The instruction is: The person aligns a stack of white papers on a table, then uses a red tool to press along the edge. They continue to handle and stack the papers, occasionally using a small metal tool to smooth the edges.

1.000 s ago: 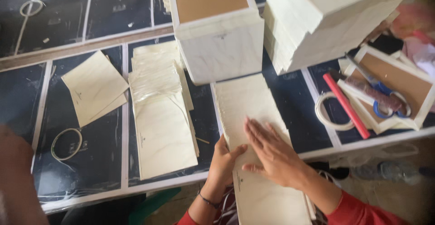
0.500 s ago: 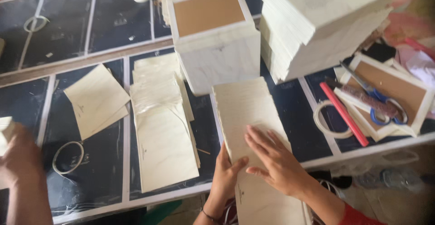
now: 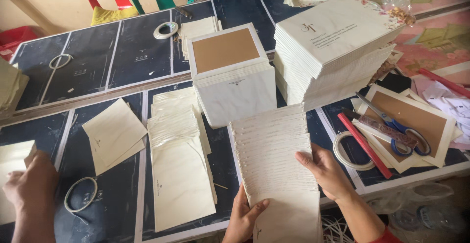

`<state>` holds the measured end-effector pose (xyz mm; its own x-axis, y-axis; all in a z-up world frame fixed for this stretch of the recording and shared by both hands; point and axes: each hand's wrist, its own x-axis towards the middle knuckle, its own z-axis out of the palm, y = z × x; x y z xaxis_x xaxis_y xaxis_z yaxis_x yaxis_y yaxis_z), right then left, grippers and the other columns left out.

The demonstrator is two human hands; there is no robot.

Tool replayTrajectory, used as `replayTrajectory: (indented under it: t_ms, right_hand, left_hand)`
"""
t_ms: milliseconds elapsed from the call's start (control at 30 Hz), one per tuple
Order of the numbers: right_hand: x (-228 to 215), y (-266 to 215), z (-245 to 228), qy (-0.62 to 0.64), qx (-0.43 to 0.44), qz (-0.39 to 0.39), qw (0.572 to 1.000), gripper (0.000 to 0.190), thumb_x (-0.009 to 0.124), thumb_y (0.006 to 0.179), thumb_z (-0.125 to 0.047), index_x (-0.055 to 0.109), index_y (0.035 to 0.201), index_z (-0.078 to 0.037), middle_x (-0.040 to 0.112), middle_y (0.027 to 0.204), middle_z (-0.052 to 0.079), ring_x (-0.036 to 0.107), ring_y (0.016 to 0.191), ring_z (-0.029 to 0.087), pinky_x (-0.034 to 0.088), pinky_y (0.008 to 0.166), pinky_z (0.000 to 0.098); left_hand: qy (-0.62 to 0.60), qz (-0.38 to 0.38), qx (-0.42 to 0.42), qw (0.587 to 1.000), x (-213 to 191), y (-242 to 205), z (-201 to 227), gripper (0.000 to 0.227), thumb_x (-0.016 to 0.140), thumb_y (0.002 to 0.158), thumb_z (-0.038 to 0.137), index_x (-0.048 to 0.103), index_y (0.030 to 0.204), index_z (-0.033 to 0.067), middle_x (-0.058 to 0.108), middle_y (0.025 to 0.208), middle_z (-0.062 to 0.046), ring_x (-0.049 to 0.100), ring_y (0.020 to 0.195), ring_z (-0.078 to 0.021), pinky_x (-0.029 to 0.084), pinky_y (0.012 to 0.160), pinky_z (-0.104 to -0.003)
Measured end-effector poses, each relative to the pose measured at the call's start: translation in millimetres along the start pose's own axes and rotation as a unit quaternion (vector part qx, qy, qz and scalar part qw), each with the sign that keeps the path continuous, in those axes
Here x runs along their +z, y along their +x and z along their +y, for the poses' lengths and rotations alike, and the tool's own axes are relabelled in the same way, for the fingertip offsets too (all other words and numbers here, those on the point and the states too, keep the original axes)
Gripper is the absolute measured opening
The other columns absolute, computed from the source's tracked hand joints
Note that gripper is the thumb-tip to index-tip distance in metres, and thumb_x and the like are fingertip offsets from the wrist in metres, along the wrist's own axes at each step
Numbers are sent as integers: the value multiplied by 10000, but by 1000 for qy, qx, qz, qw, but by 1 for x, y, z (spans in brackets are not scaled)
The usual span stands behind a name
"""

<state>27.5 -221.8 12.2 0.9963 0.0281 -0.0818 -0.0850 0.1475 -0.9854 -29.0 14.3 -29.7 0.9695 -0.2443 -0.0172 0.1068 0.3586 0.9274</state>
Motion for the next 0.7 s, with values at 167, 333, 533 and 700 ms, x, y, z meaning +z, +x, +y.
replayTrajectory:
  t_ms: [167,333,533,700]
  right_hand:
    - [2,-2,5,-116,-70,23,991,428,648,940,-278,722,1261,-4,811,1229,118,709,1162,157,551,995,297]
    - [0,-4,20,-203,-161,52,964,476,615,956,-335,688,1320,-37,799,1258,113,754,1174,194,606,958,285]
    - [-3,-4,25,-198,-178,63,962,477,630,951,-311,680,1337,-35,777,1293,122,733,1220,214,587,1011,302]
    - [-9,22,-7,-245,-74,50,965,806,631,853,-463,465,1490,2,727,1261,227,754,1125,293,645,943,358]
  left_hand:
    - [-63,20,-31,997,0,0,-6,701,802,840,71,511,1476,35,717,1332,-147,676,1206,-244,553,1020,-385]
    - [-54,8,-23,998,-1,2,-4,717,814,840,107,508,1484,37,717,1317,-132,674,1196,-231,545,1018,-371]
    - [-63,4,-25,998,-1,-1,-4,718,783,868,83,471,1514,50,676,1387,-130,633,1272,-229,516,1062,-375]
    - [-112,83,-83,987,1,4,-9,780,713,821,-64,449,1533,117,705,1313,-151,670,1134,-237,556,946,-354]
